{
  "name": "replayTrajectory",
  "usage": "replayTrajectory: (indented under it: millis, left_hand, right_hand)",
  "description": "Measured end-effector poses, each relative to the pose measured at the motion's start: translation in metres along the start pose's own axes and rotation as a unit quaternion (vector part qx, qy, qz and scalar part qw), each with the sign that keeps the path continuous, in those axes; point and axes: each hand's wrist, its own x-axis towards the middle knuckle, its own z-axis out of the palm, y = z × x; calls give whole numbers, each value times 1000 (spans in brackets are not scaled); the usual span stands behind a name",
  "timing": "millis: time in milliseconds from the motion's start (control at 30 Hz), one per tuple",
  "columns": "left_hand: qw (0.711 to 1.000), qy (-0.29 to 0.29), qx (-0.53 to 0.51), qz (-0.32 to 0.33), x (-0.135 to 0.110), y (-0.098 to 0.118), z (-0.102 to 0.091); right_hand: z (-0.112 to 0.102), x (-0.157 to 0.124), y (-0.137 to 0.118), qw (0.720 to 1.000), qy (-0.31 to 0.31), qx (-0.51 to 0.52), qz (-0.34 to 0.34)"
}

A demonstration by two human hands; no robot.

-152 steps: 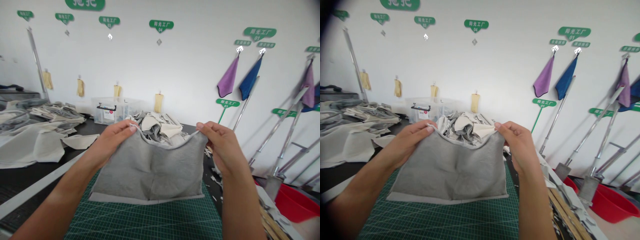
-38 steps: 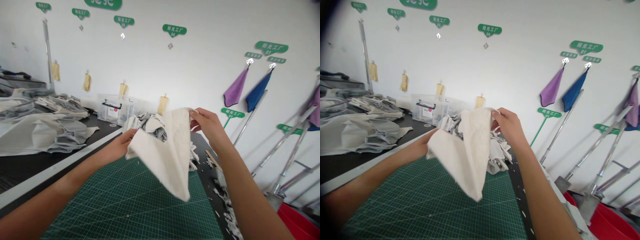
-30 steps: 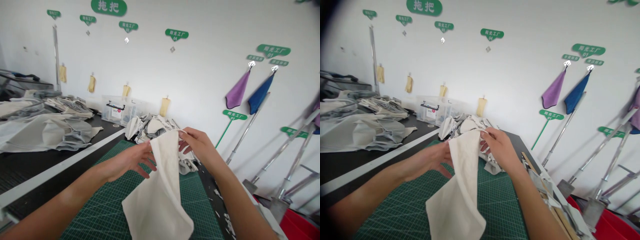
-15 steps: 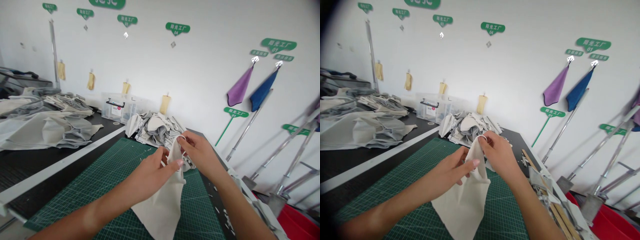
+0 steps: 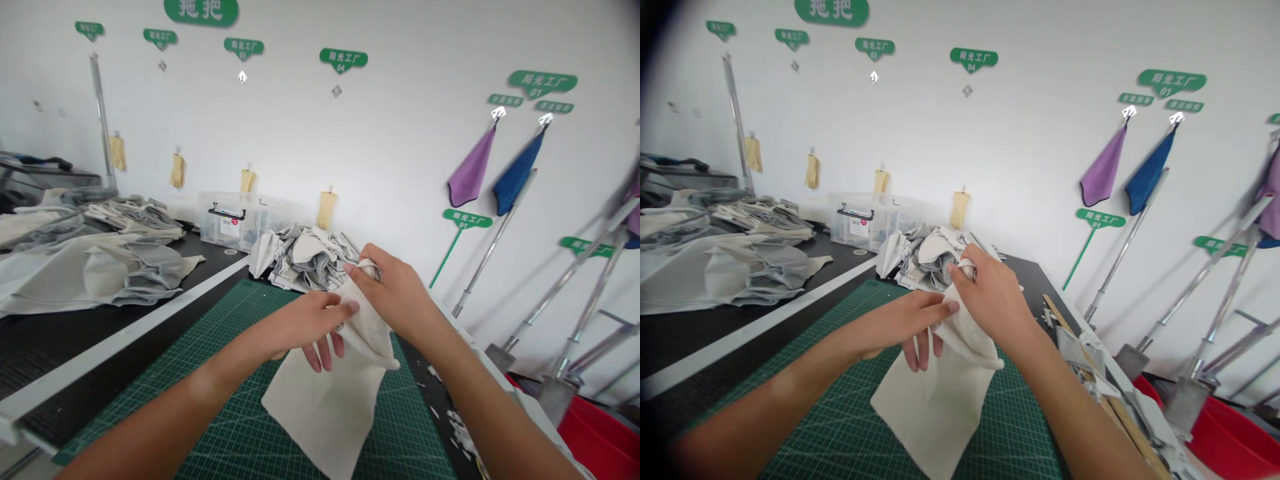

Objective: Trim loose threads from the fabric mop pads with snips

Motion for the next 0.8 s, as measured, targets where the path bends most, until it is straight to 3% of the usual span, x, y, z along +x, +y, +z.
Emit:
replayTrajectory:
  millis: [200,300,400,467,533,667,800]
  left_hand:
    - [999,20,35,7,5,4,-1]
    - [978,152,130,60,0,9,-13]
    - [899,332,245,145,-8,16,-26]
    - [856,395,283,175,-11,22,-35]
    - [853,400,268,200,-12,28,-43]
    - [887,356,134,260,-13,44,-54]
    - [911,308,75,262,-18,61,-55]
  right_hand:
    - [-13,8,-1,999,8,-38,-7]
    - [-26,11,2,999,10,-51,-4]
    - [-38,12,7,999,6,-38,-10]
    - [-45,13,9,1000,4,-24,-15]
    - [-51,14,10,1000,-3,-9,-18]
    - [-62,14,7,999,-3,23,-38]
    - [-71,12,4,998,19,40,-53]
